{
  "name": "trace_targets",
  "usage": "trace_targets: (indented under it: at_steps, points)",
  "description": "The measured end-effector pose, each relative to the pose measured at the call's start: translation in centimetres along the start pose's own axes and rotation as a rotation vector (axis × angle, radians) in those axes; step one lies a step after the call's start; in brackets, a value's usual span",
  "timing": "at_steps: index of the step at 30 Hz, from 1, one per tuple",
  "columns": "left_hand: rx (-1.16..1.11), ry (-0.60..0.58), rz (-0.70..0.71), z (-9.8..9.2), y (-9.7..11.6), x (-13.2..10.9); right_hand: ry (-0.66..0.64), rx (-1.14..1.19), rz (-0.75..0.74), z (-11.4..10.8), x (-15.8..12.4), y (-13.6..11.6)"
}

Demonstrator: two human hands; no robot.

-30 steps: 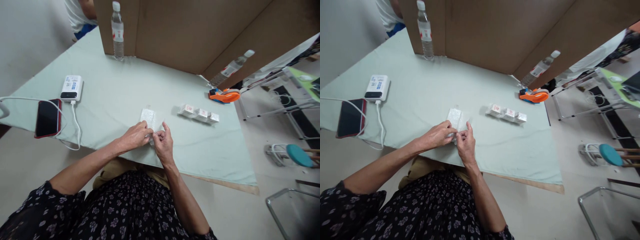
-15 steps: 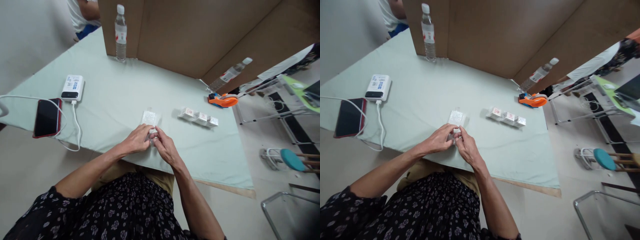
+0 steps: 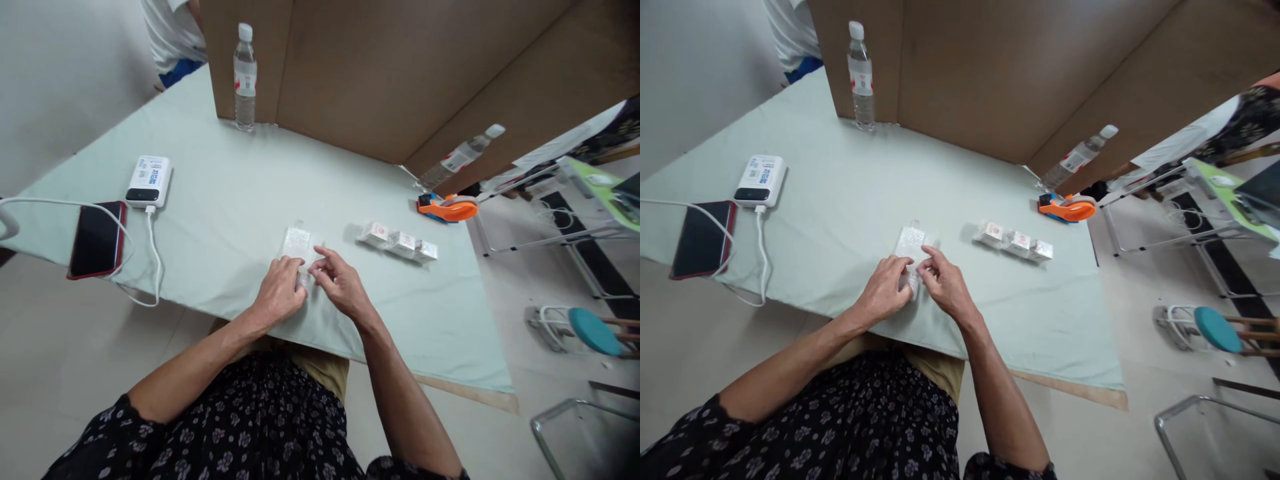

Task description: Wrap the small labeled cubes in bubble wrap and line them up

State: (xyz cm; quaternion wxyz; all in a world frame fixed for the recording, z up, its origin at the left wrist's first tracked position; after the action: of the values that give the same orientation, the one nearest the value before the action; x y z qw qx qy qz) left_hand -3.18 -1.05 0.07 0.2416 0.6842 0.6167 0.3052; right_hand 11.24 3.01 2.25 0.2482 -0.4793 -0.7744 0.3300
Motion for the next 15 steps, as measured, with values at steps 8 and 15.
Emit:
trace_targets:
  at_steps: [8,15]
  points:
    - [0.008,-0.037,0.015,-0.2,0.2,0.0,-0.183,-0.643,-0.139,-0.9,4.5,-0.1]
    - [0.056,-0.129,0.067,-0.3,0.5,0.1,-0.321,-0.565,-0.217,0.6,6.9,0.3]
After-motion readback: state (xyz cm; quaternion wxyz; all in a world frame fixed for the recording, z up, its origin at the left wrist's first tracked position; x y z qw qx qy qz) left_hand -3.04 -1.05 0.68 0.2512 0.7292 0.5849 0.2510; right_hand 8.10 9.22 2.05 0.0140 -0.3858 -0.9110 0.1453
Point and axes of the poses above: each hand's wrist, its own x-axis towards the middle knuckle, its own z-axis out of the palm, y = z × x, the point moved 4 cm from there along x, towards the middle knuckle, and after that the axes turned 3 degrees about y, right-handed, at the moved point
